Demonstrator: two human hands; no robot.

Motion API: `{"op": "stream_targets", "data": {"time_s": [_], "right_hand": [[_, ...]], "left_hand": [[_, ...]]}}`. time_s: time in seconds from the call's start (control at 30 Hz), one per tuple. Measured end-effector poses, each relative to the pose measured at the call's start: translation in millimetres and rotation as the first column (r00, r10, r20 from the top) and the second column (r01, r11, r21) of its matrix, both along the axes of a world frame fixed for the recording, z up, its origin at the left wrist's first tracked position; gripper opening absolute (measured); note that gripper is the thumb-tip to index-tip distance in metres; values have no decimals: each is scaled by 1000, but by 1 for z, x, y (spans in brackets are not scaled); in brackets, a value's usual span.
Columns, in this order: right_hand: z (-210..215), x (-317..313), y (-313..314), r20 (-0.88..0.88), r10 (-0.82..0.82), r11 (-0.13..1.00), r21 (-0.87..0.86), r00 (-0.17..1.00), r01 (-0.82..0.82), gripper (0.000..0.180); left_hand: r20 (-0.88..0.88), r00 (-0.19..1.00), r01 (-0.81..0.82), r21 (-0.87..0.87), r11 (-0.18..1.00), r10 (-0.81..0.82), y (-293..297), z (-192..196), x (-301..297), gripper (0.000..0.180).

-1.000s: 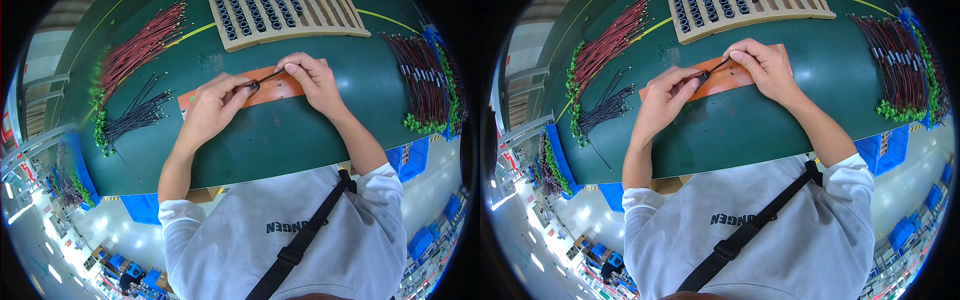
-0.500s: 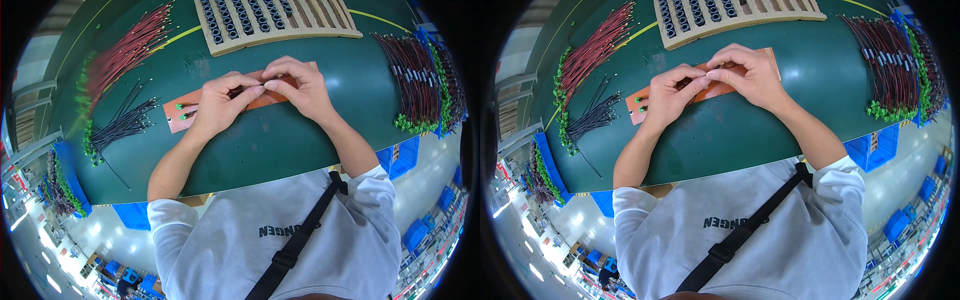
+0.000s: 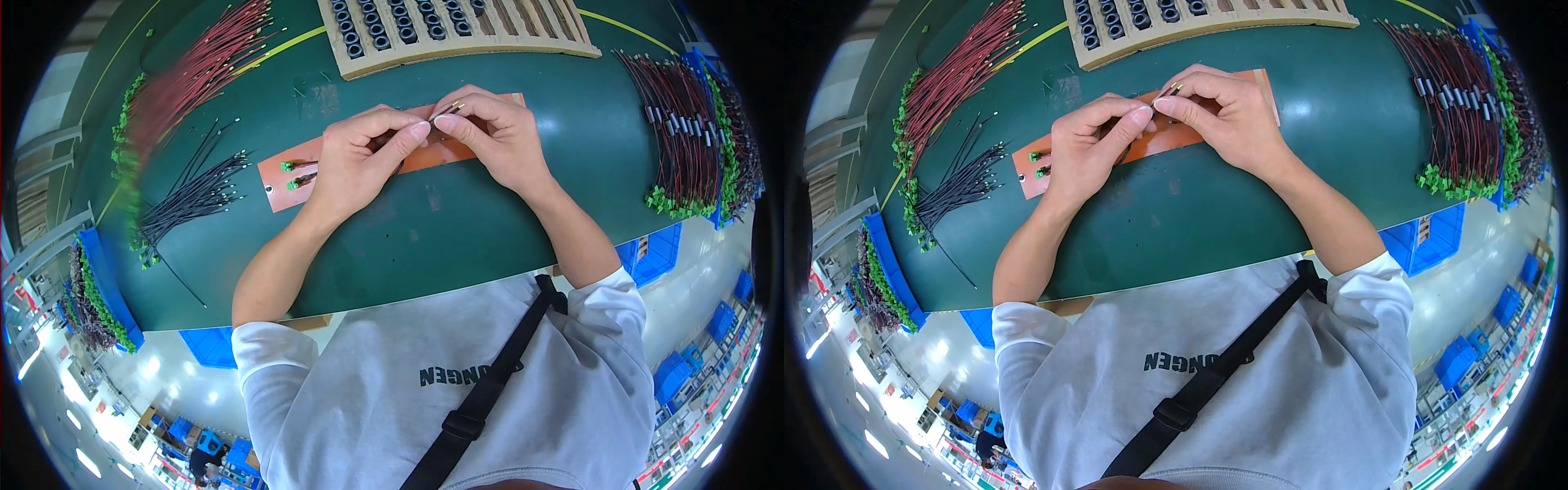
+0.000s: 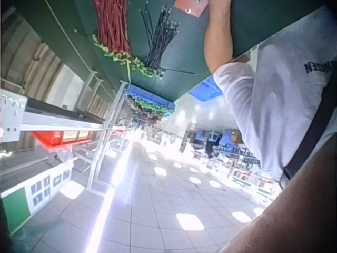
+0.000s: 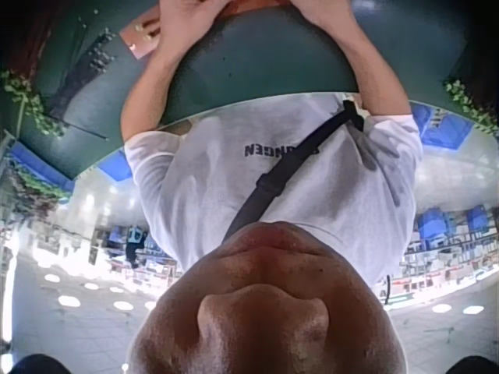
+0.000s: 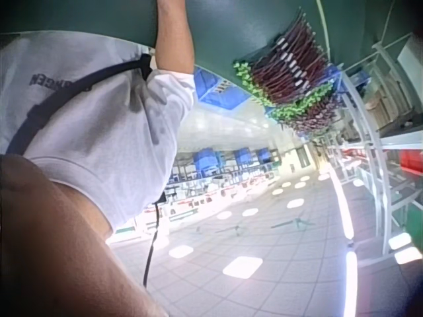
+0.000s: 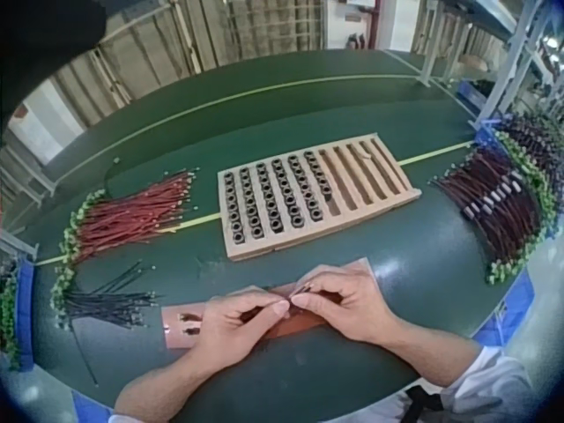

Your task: The person assembles wire harnesses by hand at a green workbench. They pick up red and black wires with green connectors, insert a gray cylindrical component, and secure the assembly with a black zip tie using a wooden jig for alignment. The finished units are placed into a blue bin.

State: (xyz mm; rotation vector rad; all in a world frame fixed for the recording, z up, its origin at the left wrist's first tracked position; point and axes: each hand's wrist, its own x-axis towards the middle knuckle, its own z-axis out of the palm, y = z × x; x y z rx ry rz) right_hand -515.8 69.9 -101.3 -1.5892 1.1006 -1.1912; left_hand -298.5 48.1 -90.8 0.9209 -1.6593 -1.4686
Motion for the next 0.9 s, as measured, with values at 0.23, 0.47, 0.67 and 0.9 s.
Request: {"op": "stream_targets", "data": {"time_s": [0.23,0.47,0.67,0.9], "right_hand": [[-1,-2,-2,-30,13,1000,-15,999,-14,12],[10,6,4,-90,-77,996,-42,993,73,14],[8,-1,7,-301,-198,958,-261,933,120,17],[6,-3,9,-321,-184,969,-219,929,116,24]], "left_hand": [[64,998,-2,-43,999,5,1,1,-1,13],[1,997,-80,75,994,81,-5,1,-3,19],[-43,971,-235,-353,906,235,-3,9,28,13],[301,919,42,-718,695,255,29,16,45,20]]}}
